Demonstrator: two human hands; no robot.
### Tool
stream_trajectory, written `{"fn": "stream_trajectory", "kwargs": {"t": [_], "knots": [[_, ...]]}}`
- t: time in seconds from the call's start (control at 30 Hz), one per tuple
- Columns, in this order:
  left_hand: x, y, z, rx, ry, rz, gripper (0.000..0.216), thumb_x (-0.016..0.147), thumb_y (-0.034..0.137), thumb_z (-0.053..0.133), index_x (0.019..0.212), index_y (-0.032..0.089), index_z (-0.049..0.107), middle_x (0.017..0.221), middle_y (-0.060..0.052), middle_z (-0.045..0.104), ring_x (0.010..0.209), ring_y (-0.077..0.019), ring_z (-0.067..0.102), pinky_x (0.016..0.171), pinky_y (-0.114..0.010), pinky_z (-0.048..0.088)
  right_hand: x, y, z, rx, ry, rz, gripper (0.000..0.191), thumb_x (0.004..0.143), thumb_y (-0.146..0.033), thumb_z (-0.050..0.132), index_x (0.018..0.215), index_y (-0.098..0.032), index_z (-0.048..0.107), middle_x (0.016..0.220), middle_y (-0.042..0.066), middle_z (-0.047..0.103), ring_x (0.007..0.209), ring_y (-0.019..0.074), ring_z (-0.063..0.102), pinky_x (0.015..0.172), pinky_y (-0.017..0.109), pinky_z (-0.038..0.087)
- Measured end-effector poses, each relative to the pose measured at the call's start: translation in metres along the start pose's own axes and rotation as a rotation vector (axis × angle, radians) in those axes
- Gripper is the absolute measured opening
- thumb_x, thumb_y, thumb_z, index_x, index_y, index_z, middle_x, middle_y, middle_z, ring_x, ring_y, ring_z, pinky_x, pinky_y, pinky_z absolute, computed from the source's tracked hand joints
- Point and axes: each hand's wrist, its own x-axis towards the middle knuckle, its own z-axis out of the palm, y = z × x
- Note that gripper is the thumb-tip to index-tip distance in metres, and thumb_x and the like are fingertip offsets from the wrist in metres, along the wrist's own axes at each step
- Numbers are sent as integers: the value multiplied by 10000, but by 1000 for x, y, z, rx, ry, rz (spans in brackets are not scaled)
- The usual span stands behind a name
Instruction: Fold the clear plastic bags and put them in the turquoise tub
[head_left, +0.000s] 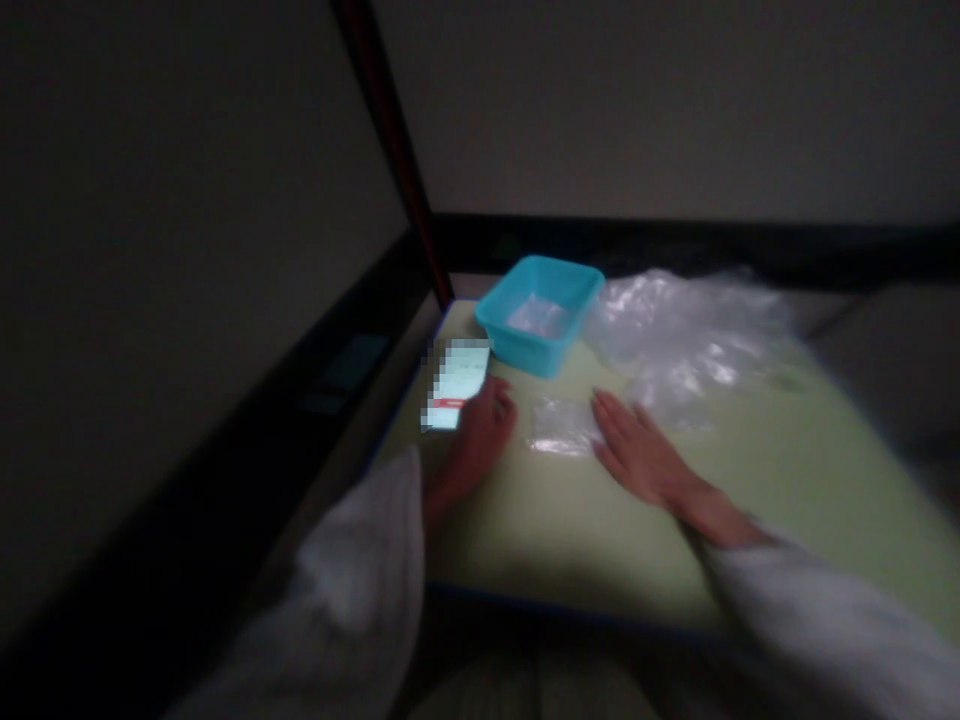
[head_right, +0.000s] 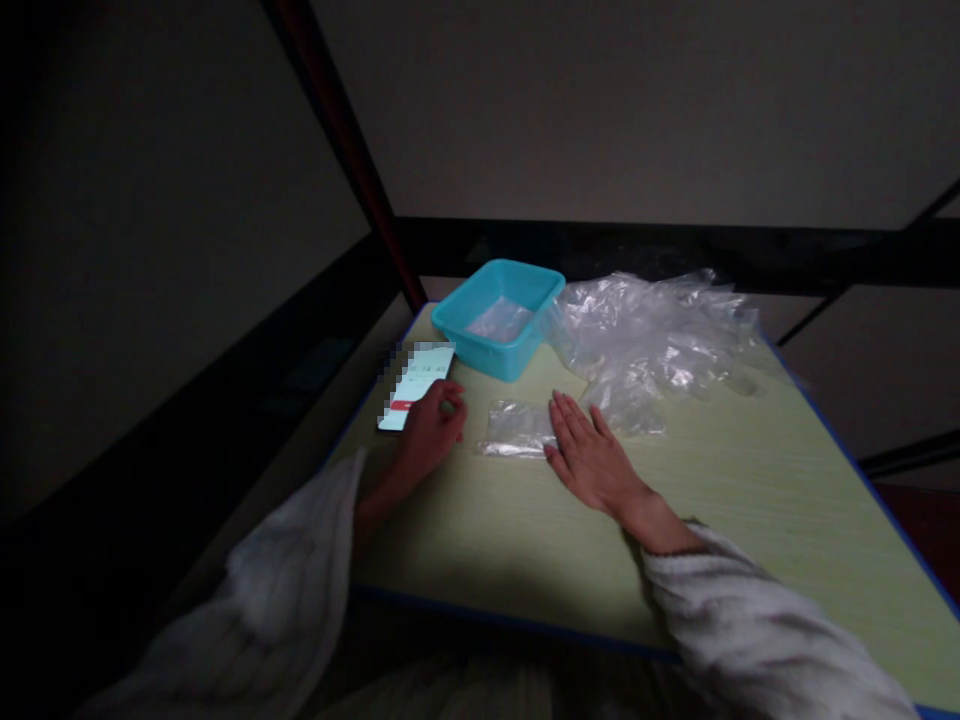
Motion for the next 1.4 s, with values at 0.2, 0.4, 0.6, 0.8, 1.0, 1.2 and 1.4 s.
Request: {"fn": "stream_trajectory", "kwargs": {"t": [0.2,0.4,0.6,0.8,1.0,1.2,1.4], "knots": [[-25,35,60,575,-295,628,469,893,237,429,1329,66,397,1456,-171,371,1365,-258,322,1130,-385,261,0,5,6,10,-41,-8,623,931,-383,290,1458,-57,228,1513,189,254,1400,281,217,1082,529,241],[-24,22,81,741,-282,532,787,892,587,355,1382,-27,310,1477,-244,279,1397,-302,242,1141,-412,219,-2,7,8,-3,-24,-38,658,931,-391,294,1484,-73,133,1514,202,240,1397,286,225,1064,541,256],[-23,13,70,761,-263,521,840,871,641,328,1364,-39,339,1465,-262,289,1395,-312,241,1142,-423,204,-1,2,6,-13,-8,-5,620,956,-370,261,1479,-56,150,1507,216,245,1391,292,240,1068,542,242],[-20,-2,48,793,-254,531,721,901,529,374,1389,3,304,1487,-232,267,1408,-289,213,1144,-429,183,-1,1,3,4,10,15,629,961,-380,238,1490,-71,95,1508,208,249,1392,284,242,1076,545,226],[-17,-8,37,819,-267,533,734,902,541,361,1379,-16,310,1480,-249,271,1409,-289,211,1147,-432,161,-1,2,3,3,3,20,621,958,-382,240,1480,-59,146,1504,207,264,1391,280,245,1080,542,226],[-16,-11,30,764,-319,558,818,838,575,460,1427,51,243,1508,-220,225,1426,-288,145,1148,-479,118,5,4,-7,102,23,46,566,943,-385,283,1440,-113,287,1426,196,423,1306,306,394,1052,586,237],[-8,-20,9,671,-396,614,780,822,360,544,1467,157,155,1543,-147,173,1441,-256,66,1148,-513,70,7,6,-23,193,86,110,438,899,-235,317,1310,-122,420,1190,165,612,1112,294,546,1056,622,177]]}}
